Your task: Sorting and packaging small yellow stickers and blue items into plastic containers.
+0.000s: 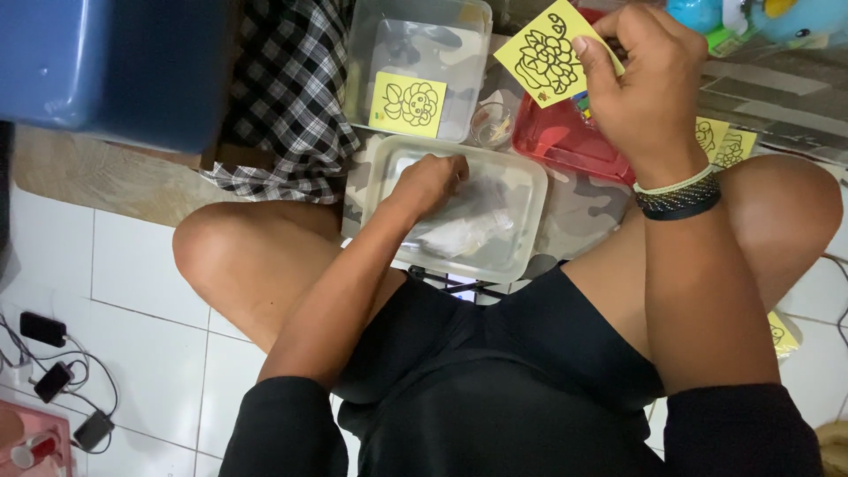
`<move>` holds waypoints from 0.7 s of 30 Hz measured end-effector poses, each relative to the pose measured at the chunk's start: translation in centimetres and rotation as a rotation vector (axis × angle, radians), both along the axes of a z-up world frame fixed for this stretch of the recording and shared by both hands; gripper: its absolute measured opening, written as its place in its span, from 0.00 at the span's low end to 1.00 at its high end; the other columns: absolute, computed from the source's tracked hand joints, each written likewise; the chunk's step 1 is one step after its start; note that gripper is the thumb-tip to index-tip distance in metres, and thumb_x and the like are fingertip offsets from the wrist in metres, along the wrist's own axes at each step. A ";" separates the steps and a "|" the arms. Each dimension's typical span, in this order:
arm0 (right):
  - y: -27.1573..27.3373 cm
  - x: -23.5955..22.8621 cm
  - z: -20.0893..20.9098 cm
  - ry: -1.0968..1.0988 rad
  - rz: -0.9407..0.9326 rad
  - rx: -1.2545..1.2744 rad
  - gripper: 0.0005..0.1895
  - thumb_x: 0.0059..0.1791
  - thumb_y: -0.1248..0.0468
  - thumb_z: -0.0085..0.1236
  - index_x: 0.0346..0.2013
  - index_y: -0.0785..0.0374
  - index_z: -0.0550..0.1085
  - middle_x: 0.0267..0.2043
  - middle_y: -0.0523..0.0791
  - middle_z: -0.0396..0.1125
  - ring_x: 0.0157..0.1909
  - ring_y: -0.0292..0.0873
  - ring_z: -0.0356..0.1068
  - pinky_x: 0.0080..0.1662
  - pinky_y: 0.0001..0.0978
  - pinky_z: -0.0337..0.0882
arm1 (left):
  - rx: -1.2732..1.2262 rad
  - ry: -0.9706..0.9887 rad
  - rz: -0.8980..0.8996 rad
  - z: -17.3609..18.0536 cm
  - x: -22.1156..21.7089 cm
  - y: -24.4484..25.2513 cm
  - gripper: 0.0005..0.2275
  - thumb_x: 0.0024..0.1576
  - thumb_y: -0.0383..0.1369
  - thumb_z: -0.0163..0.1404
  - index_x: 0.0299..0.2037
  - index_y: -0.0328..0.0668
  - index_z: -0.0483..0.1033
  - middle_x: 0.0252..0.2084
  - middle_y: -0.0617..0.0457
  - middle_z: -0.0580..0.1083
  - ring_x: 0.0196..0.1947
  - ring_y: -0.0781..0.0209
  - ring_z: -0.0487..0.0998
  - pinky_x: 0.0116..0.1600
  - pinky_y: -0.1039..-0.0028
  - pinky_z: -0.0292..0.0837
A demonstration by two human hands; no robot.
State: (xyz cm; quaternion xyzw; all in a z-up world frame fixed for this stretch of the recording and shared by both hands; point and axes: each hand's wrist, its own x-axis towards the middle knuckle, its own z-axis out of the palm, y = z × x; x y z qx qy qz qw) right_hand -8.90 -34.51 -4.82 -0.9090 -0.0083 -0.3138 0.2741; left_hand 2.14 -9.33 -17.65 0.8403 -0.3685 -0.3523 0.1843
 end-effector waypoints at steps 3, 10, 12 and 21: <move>0.1 -0.1 0.0 0.010 -0.010 -0.009 0.09 0.59 0.82 0.69 0.40 0.79 0.75 0.34 0.52 0.65 0.31 0.47 0.55 0.36 0.38 0.58 | -0.022 -0.055 -0.025 -1.0 0.0 0.4 0.06 0.54 0.31 0.51 0.40 0.47 0.77 0.33 0.53 0.79 0.34 0.48 0.79 0.40 0.61 0.73; 0.0 0.0 -0.2 0.016 -0.007 -0.003 0.09 0.59 0.82 0.69 0.40 0.80 0.75 0.33 0.52 0.65 0.31 0.47 0.56 0.36 0.39 0.58 | -0.036 0.032 0.001 1.6 -0.4 0.3 0.07 0.60 0.29 0.41 0.46 0.50 0.66 0.31 0.44 0.76 0.32 0.44 0.77 0.42 0.54 0.69; 0.0 0.0 -0.2 0.008 0.003 -0.016 0.09 0.59 0.82 0.70 0.40 0.80 0.76 0.33 0.52 0.65 0.30 0.47 0.54 0.35 0.38 0.56 | -0.020 -0.065 -0.044 1.4 -0.4 0.5 0.05 0.59 0.32 0.42 0.44 0.48 0.66 0.34 0.43 0.77 0.34 0.40 0.77 0.42 0.52 0.70; 0.1 0.0 0.0 0.015 0.009 -0.002 0.08 0.59 0.82 0.69 0.40 0.80 0.76 0.34 0.52 0.65 0.30 0.47 0.55 0.36 0.38 0.57 | 0.020 -0.078 -0.140 5.3 0.0 1.2 0.08 0.55 0.29 0.45 0.39 0.47 0.78 0.35 0.50 0.79 0.36 0.45 0.79 0.42 0.57 0.73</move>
